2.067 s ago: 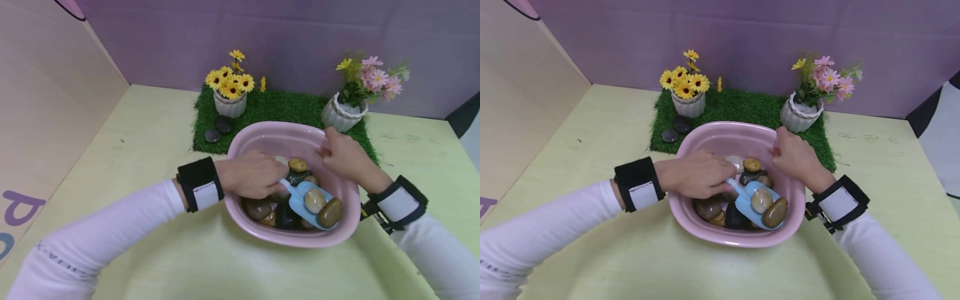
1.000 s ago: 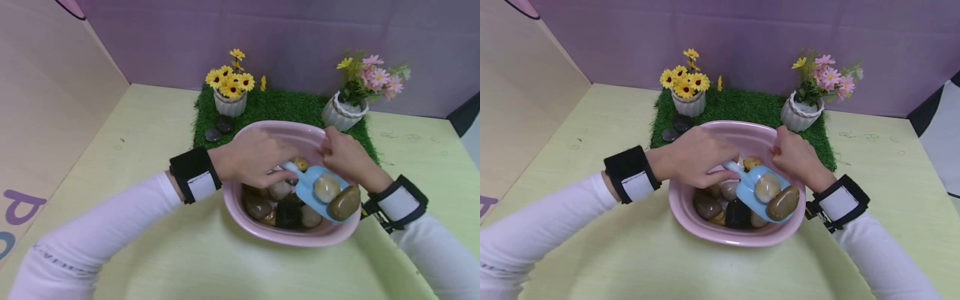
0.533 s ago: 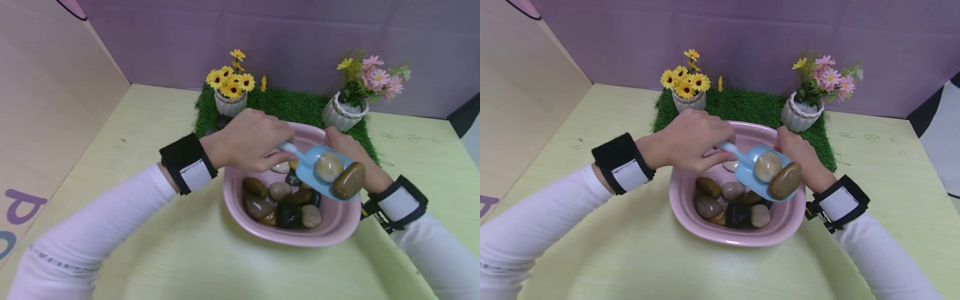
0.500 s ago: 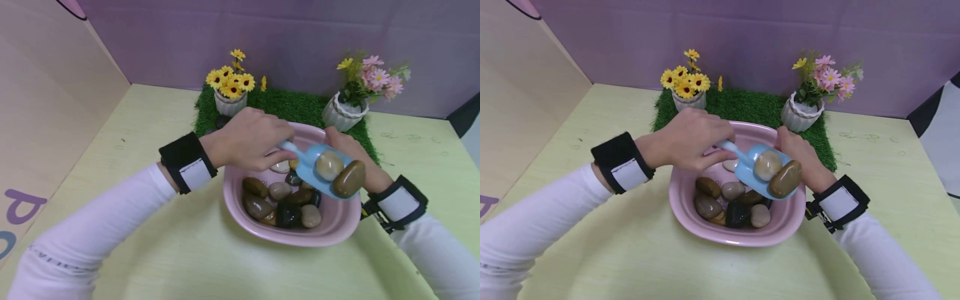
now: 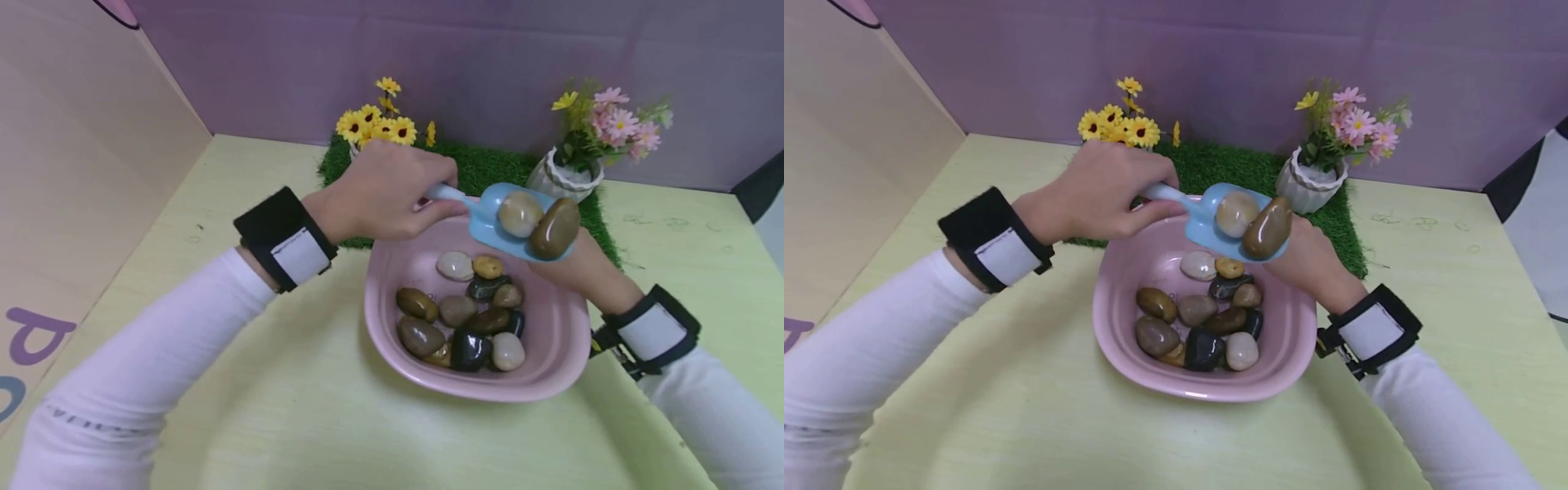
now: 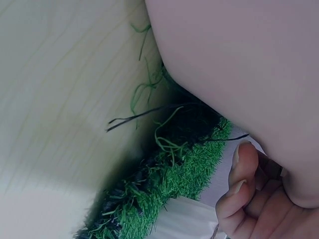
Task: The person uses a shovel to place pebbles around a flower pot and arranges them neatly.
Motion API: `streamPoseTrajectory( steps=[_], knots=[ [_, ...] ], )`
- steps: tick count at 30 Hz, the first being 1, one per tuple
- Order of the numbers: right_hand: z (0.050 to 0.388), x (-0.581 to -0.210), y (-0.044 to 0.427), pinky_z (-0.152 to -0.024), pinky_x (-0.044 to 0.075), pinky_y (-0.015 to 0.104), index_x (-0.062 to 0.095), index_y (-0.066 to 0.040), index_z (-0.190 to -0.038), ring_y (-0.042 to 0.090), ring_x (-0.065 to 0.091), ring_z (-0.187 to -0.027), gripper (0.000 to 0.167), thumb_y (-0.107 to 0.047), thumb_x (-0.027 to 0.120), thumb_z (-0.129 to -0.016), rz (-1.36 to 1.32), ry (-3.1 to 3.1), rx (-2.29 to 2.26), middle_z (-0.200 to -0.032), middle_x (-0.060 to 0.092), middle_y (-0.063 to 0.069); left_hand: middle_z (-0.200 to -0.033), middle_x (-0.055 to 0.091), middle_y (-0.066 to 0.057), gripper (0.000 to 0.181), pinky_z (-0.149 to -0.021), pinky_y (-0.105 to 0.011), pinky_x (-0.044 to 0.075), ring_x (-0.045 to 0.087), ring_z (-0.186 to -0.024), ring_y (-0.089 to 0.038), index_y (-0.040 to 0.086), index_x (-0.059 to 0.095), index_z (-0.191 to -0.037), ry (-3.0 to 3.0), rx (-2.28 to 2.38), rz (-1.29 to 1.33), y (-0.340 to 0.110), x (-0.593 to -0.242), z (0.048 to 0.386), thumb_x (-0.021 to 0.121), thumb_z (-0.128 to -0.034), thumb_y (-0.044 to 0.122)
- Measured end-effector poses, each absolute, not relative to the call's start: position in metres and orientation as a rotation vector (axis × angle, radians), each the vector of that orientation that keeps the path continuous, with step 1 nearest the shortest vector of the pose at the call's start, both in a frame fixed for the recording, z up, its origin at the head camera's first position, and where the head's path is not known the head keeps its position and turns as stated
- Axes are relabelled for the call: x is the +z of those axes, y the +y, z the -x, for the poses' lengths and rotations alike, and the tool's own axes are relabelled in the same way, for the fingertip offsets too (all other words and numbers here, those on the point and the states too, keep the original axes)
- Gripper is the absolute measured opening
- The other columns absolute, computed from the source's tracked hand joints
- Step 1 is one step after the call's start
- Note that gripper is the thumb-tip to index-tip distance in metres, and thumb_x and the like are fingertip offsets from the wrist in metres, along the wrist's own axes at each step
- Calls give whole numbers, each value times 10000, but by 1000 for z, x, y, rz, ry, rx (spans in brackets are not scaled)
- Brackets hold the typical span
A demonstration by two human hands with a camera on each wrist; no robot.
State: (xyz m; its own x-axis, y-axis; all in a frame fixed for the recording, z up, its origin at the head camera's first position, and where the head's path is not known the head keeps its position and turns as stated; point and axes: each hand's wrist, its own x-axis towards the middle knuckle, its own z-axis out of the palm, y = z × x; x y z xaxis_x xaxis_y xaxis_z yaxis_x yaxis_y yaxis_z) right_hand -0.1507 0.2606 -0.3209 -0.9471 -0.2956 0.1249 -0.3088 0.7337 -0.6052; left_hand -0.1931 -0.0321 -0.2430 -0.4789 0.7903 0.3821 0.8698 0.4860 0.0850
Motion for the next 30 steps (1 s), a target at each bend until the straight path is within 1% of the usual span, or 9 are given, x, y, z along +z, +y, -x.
streamPoseTrajectory(
  steps=[2,3,5,7,9,13,20,26,30],
  knots=[
    [152,-319,258,-724,513,374,544,48,-1218,280,626,-853,358,-77,616,-891,-452,-2983,846,-1089,618,266,-712,641,34,357,-526,-304,431,563,-566,-124,158,677,-921,-2463,-382,1372,-35,-241,196,561,-965,493],
    [153,-318,258,-671,506,409,562,51,-1161,311,623,-801,303,-74,600,-887,-427,-3014,782,-1034,623,271,-715,645,35,351,-528,-304,433,567,-572,-123,159,679,-924,-2481,-379,1356,-37,-241,197,562,-966,487],
    [155,-317,256,-639,500,464,580,44,-1101,332,618,-758,240,-69,590,-890,-441,-3041,664,-956,633,262,-721,655,27,343,-532,-311,441,575,-577,-130,157,683,-930,-2501,-371,1328,-41,-240,200,563,-969,476],
    [157,-316,256,-571,470,421,557,28,-1038,296,577,-676,175,-90,569,-909,-440,-3079,582,-787,596,211,-728,660,27,338,-537,-316,446,582,-587,-131,157,683,-931,-2521,-369,1298,-44,-241,202,567,-969,472],
    [158,-315,255,-550,429,373,498,6,-1009,264,524,-647,145,-74,551,-900,-421,-3123,567,-723,516,147,-715,652,16,342,-532,-322,440,580,-582,-142,146,678,-918,-2527,-369,1274,-48,-241,205,569,-971,466],
    [158,-314,256,-539,387,331,412,-22,-970,250,481,-632,157,-78,535,-889,-386,-3164,549,-707,436,106,-680,627,-2,364,-515,-322,411,571,-562,-166,130,674,-905,-2522,-346,1232,-55,-242,211,567,-972,471],
    [159,-315,257,-540,397,341,418,-27,-984,261,496,-639,157,-124,532,-934,-392,-3160,522,-715,446,113,-675,584,-15,400,-489,-298,338,527,-559,-184,111,653,-902,-2595,-271,1138,-66,-246,219,523,-993,477],
    [158,-314,256,-522,407,334,420,-29,-977,256,508,-622,151,-121,533,-935,-394,-3163,530,-707,445,107,-665,553,-8,397,-477,-285,287,465,-536,-172,108,648,-919,-2645,-236,1075,-76,-253,225,512,-1001,472],
    [157,-312,255,-516,417,338,426,-19,-994,261,519,-616,163,-114,539,-926,-387,-3167,529,-705,452,111,-644,503,-7,404,-466,-288,261,425,-520,-172,109,607,-858,-2665,-220,1033,-82,-258,229,523,-994,480]
  ],
)
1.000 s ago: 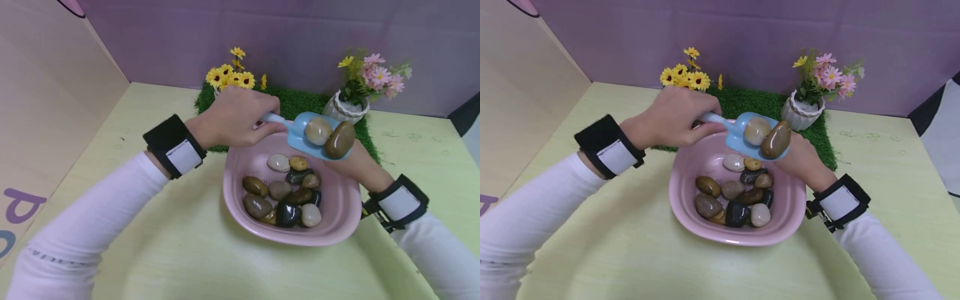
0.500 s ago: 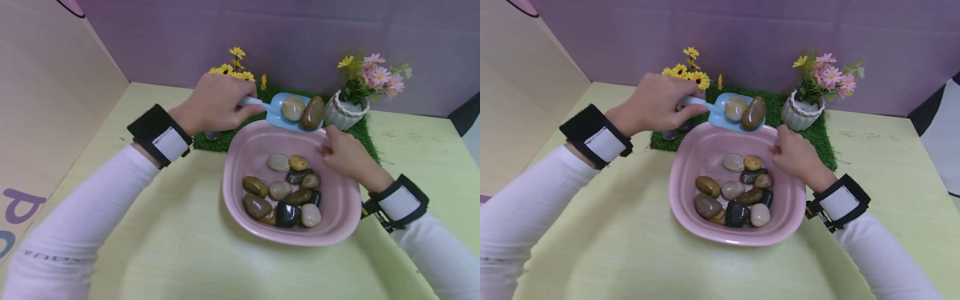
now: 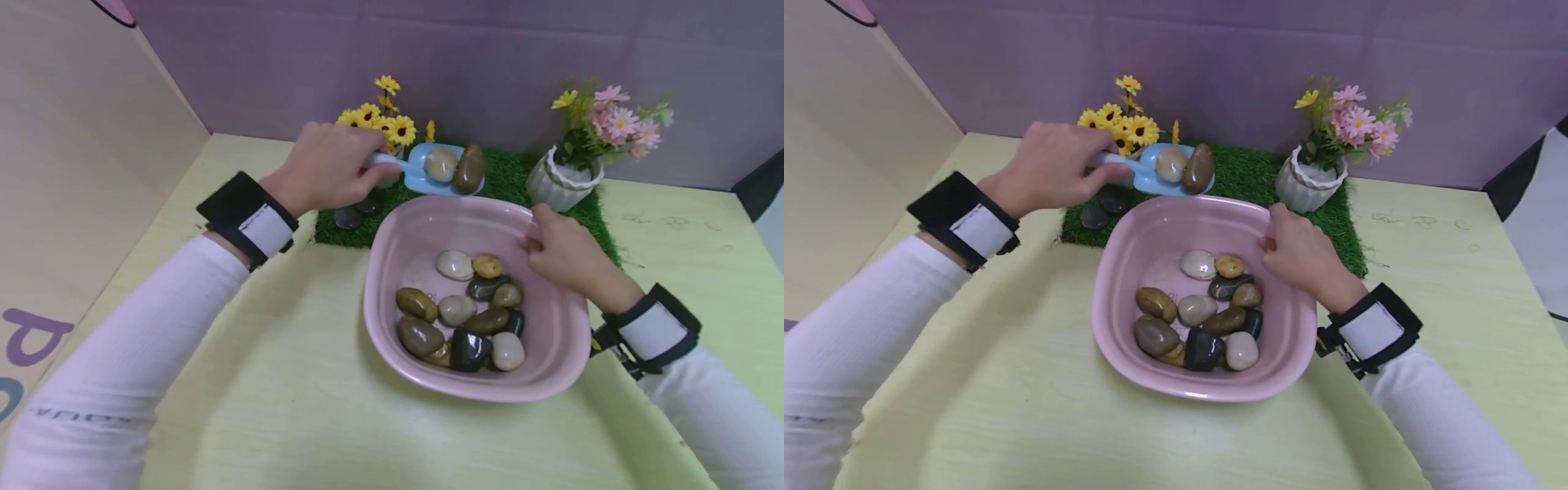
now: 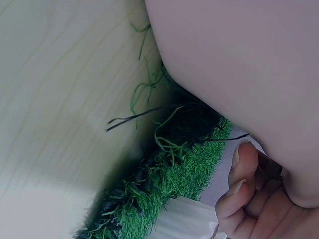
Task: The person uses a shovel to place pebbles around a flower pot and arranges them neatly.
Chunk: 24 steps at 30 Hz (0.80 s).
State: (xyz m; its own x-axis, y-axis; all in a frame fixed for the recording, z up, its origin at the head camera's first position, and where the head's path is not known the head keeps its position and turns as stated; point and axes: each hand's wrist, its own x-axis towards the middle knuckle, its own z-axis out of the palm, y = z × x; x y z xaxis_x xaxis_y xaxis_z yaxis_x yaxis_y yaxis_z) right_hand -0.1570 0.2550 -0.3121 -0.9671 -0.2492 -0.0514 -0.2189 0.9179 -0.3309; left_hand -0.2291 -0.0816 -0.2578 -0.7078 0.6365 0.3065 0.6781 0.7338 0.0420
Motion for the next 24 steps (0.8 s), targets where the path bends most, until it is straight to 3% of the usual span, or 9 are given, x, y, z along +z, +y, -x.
streamPoseTrajectory(
  steps=[13,20,24],
  knots=[
    [156,-311,255,-517,431,335,433,-12,-1017,261,530,-622,168,-112,538,-932,355,2972,-502,-727,475,123,-585,379,1,435,-435,-288,217,373,-480,-171,105,497,-743,-2696,-166,959,-100,-282,240,541,-990,461],
    [157,-311,255,-515,425,335,428,-18,-1010,262,524,-624,161,-119,530,-939,353,2970,-498,-728,466,123,-654,600,-58,407,-425,-284,236,444,-473,-190,81,662,-939,-2671,-204,943,-108,-295,245,534,-992,464],
    [156,-311,255,-511,430,333,432,-11,-1022,260,530,-619,167,-117,532,-939,353,2969,-502,-726,471,122,-652,606,-66,408,-425,-283,227,432,-466,-188,77,674,-945,-2673,-218,923,-110,-299,247,542,-989,460]
  ],
)
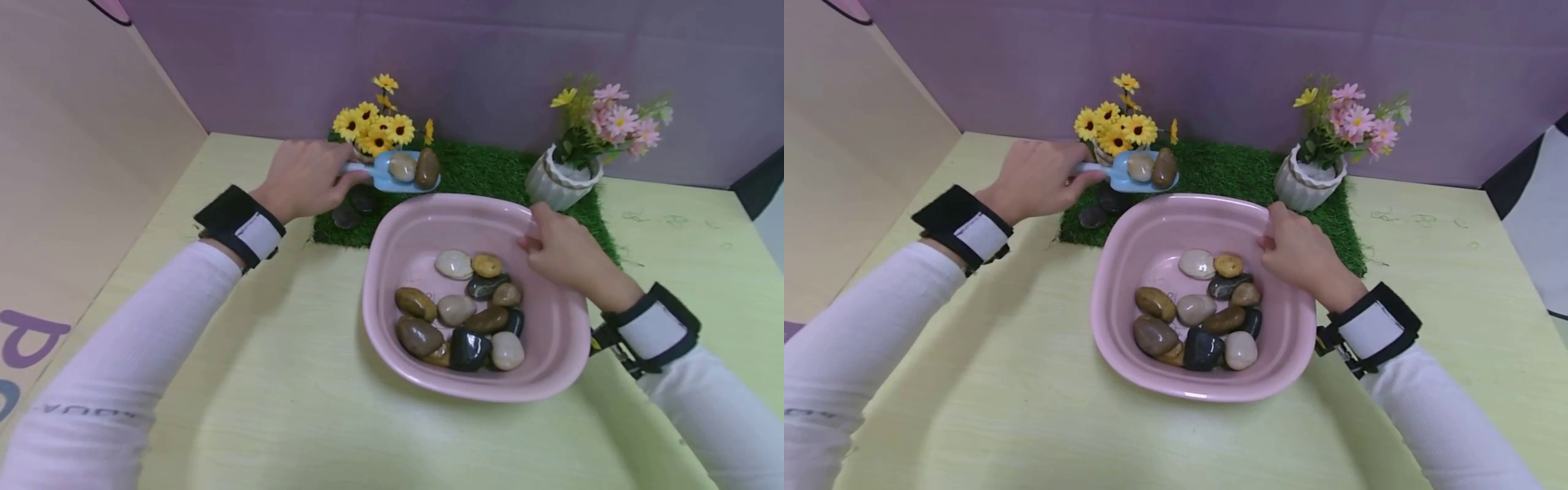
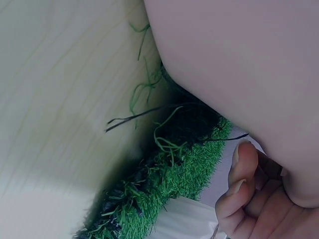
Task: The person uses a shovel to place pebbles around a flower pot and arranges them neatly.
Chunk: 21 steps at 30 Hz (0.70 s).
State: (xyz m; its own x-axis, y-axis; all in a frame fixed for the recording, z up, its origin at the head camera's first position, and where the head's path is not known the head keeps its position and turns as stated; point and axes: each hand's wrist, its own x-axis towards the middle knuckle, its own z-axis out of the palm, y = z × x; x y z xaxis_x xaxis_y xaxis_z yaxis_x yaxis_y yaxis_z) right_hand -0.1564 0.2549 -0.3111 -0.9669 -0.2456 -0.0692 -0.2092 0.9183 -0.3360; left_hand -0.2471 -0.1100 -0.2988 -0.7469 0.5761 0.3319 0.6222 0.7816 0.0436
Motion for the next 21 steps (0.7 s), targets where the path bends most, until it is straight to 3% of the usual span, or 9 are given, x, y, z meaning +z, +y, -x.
streamPoseTrajectory(
  steps=[9,21],
  knots=[
    [157,-310,255,-517,421,334,430,-14,-1020,261,521,-625,166,-111,531,-932,360,2977,-502,-726,465,119,-560,370,-6,443,-424,-281,205,373,-449,-176,92,512,-749,-2733,-158,885,-117,-308,248,511,-1003,454],
    [157,-311,255,-515,419,331,427,-7,-1040,258,518,-624,176,-112,525,-938,349,2965,-501,-725,459,119,-549,379,-12,449,-416,-285,222,422,-445,-194,95,488,-730,-2760,-149,867,-122,-320,251,513,-1003,451]
  ],
)
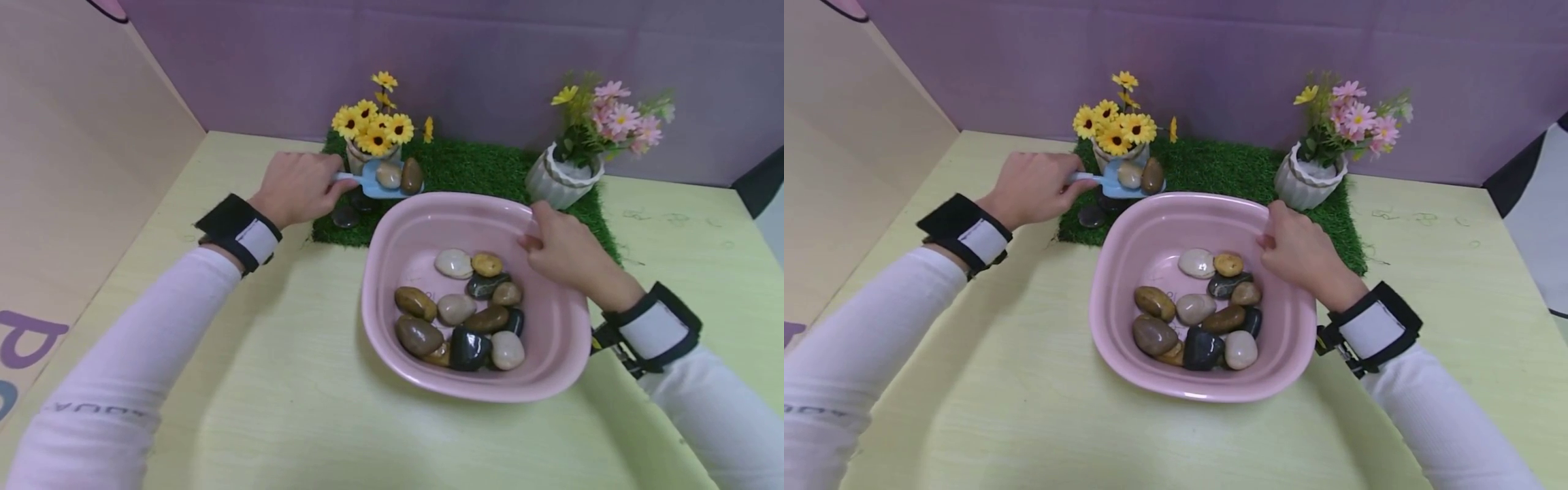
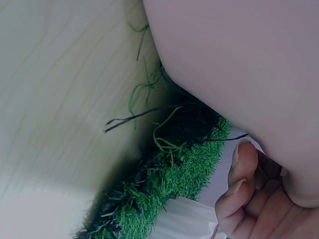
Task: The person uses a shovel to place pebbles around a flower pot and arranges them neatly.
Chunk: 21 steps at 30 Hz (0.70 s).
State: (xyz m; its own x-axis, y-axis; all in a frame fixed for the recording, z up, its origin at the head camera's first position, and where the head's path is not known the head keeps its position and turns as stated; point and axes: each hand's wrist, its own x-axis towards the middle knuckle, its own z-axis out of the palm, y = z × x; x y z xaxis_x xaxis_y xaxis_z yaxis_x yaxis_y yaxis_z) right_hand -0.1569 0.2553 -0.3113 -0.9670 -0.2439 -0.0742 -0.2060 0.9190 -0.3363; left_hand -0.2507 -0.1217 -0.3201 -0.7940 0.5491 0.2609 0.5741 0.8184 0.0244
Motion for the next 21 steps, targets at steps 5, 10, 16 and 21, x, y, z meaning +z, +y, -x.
streamPoseTrajectory(
  steps=[5,10,16,21],
  knots=[
    [157,-312,256,-518,423,331,430,-10,-1039,256,521,-625,171,-113,524,-941,353,2961,-510,-730,460,119,-556,415,-12,443,-413,-281,257,460,-459,-193,99,500,-735,-2794,-141,873,-123,-327,250,511,-1004,450],
    [157,-312,256,-516,423,331,432,-9,-1039,254,520,-621,170,-118,521,-944,351,2961,-510,-730,459,118,-563,436,-21,435,-411,-280,260,466,-460,-196,99,493,-723,-2799,-122,887,-126,-333,248,515,-1006,429],
    [157,-312,256,-513,423,331,428,-12,-1023,257,522,-618,163,-116,523,-941,353,2970,-508,-728,463,120,-590,494,-52,426,-413,-312,314,518,-486,-228,94,506,-739,-2799,-66,890,-130,-339,248,513,-1008,424],
    [156,-311,255,-513,426,332,427,-5,-1029,254,518,-615,174,-119,525,-941,358,2970,-506,-720,451,115,-584,502,-61,431,-424,-349,365,533,-488,-244,87,513,-741,-2790,-52,878,-131,-341,248,514,-1007,426]
  ],
)
